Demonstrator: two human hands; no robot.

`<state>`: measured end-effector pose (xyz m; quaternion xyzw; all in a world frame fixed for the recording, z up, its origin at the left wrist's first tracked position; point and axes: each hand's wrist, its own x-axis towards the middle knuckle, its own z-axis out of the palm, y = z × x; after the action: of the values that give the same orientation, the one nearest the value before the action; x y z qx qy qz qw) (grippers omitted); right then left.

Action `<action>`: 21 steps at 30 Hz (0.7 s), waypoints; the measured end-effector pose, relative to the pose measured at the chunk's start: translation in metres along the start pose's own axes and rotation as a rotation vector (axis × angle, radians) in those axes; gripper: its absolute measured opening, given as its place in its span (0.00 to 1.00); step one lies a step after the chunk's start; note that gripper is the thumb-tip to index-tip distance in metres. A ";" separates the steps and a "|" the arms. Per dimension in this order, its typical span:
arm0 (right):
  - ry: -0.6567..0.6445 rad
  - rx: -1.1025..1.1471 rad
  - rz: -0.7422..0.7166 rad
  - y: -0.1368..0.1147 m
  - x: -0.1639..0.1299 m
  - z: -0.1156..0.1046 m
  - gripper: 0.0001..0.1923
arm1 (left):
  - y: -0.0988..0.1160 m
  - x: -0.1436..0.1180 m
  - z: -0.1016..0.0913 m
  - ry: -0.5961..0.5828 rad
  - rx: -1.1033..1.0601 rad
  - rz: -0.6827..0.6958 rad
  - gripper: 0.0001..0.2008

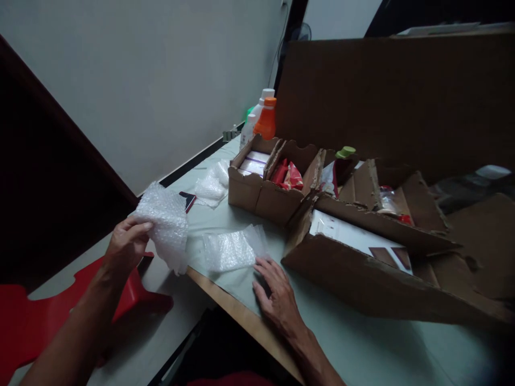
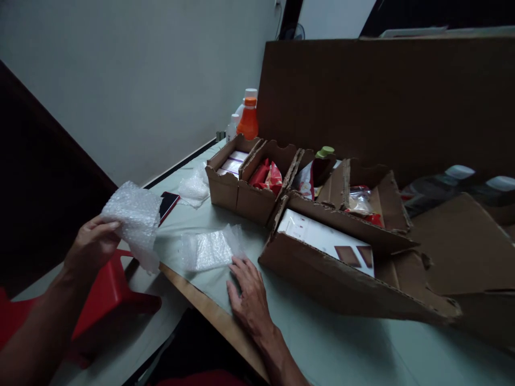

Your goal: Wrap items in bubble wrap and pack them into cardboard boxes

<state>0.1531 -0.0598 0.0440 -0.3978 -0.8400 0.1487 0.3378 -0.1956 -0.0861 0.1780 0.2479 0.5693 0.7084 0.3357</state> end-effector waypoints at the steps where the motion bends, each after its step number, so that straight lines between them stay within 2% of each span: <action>1: 0.009 -0.006 -0.007 0.002 0.000 0.000 0.18 | -0.001 0.006 0.004 -0.014 -0.026 0.022 0.09; 7: 0.032 -0.039 -0.013 0.009 0.001 0.002 0.17 | -0.003 0.055 0.035 -0.129 -0.015 0.143 0.09; 10: 0.035 -0.042 -0.006 0.010 0.001 0.002 0.16 | -0.013 0.090 0.054 -0.166 0.159 0.176 0.12; 14: 0.040 -0.065 -0.027 0.013 0.001 0.000 0.15 | -0.042 0.129 0.071 -0.187 0.407 0.157 0.15; 17: 0.029 -0.082 -0.048 0.014 0.002 -0.002 0.14 | -0.063 0.142 0.073 -0.133 0.600 0.193 0.20; 19: 0.015 -0.092 -0.061 0.015 0.003 -0.003 0.14 | -0.071 0.145 0.074 -0.074 0.719 0.267 0.27; 21: 0.009 -0.100 -0.082 0.015 0.004 -0.005 0.14 | -0.074 0.144 0.078 -0.066 0.817 0.359 0.29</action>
<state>0.1630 -0.0471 0.0412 -0.3801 -0.8604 0.0906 0.3270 -0.2181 0.0822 0.1192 0.4775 0.7394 0.4641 0.0999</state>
